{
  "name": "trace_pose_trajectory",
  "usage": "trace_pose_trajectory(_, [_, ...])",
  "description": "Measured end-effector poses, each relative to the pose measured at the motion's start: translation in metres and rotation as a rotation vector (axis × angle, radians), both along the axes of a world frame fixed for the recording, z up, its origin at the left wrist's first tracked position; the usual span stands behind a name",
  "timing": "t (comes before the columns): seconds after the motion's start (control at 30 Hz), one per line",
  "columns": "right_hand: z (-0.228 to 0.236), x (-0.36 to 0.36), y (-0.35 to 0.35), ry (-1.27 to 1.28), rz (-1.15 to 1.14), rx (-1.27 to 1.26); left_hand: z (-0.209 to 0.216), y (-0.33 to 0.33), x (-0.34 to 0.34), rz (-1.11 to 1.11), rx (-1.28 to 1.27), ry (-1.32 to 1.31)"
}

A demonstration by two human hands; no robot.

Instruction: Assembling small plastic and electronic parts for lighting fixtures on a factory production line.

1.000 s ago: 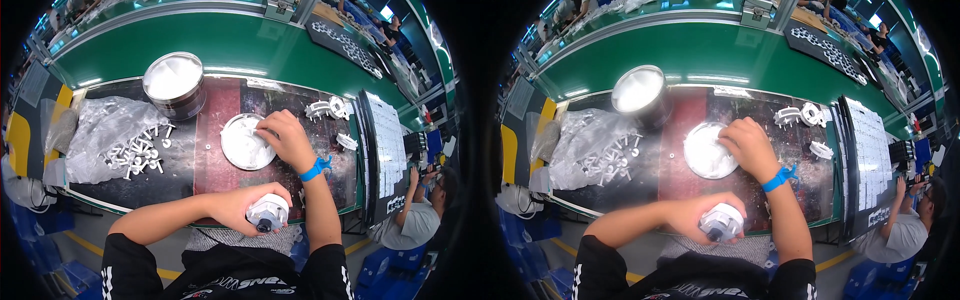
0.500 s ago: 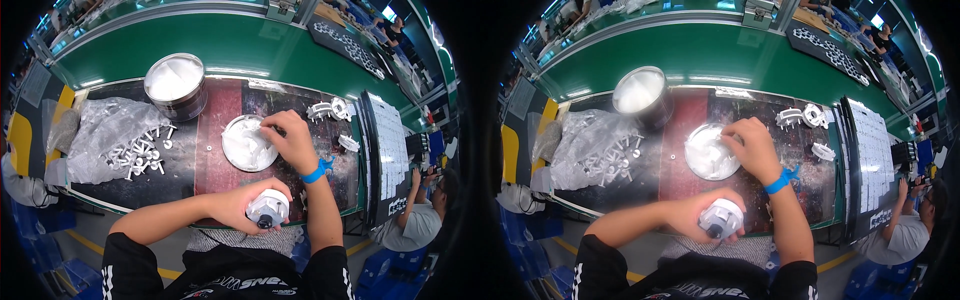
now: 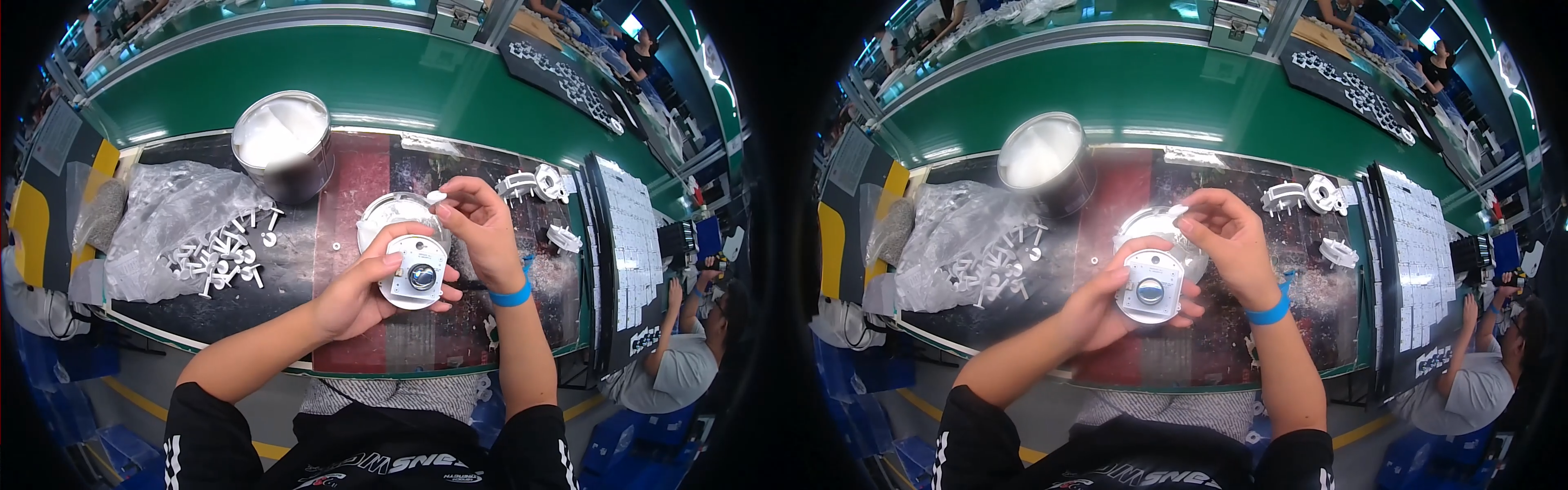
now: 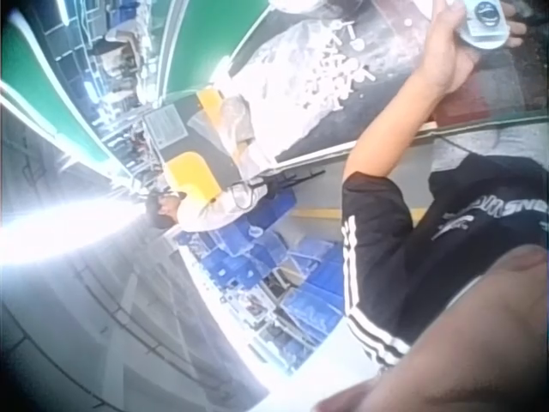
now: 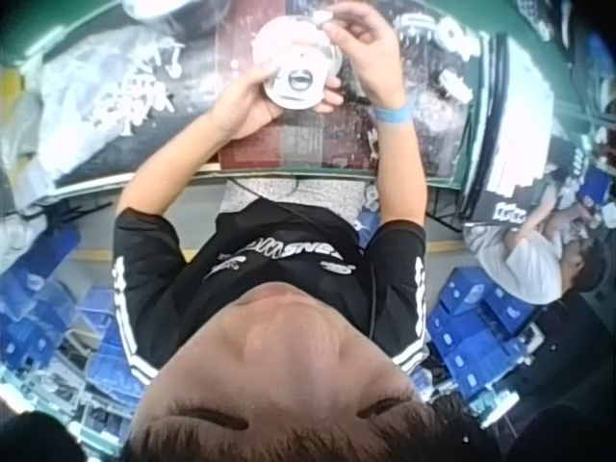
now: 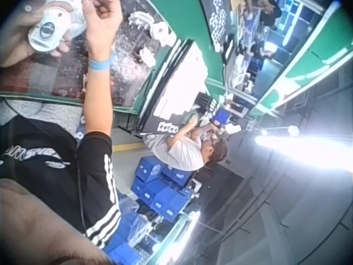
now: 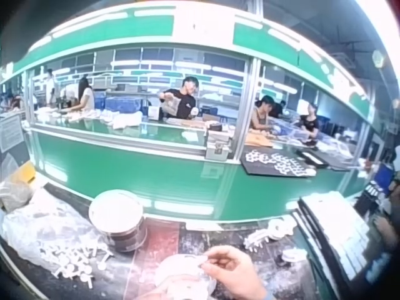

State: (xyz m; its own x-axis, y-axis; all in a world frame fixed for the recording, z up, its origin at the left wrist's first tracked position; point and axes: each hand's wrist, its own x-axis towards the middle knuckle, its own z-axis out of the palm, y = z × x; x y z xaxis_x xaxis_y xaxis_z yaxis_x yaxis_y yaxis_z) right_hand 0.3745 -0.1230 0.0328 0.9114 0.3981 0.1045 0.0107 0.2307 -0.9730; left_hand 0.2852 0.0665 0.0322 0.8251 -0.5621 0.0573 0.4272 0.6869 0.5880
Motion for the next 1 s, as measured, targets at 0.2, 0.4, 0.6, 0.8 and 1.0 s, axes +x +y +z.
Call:
trace_pose_trajectory(0.2, [0.004, -0.001, -0.003, -0.335, -0.178, -0.279, -0.005, 0.000, 0.000, -0.041, -0.013, -0.009])
trace_pose_trajectory(0.4, [0.004, 0.010, -0.027, -0.747, -0.311, -0.779, -0.004, -0.009, -0.015, -0.281, 0.034, -0.101])
trace_pose_trajectory(0.6, [0.010, 0.010, -0.030, -0.643, -0.243, -0.786, -0.003, -0.012, -0.023, -0.374, 0.042, -0.103])
trace_pose_trajectory(0.8, [-0.001, 0.013, -0.032, -0.501, -0.194, -0.790, -0.003, -0.012, -0.021, -0.371, 0.027, -0.083])
trace_pose_trajectory(1.0, [-0.005, 0.016, -0.033, -0.471, -0.191, -0.811, -0.002, -0.012, -0.023, -0.367, 0.024, -0.070])
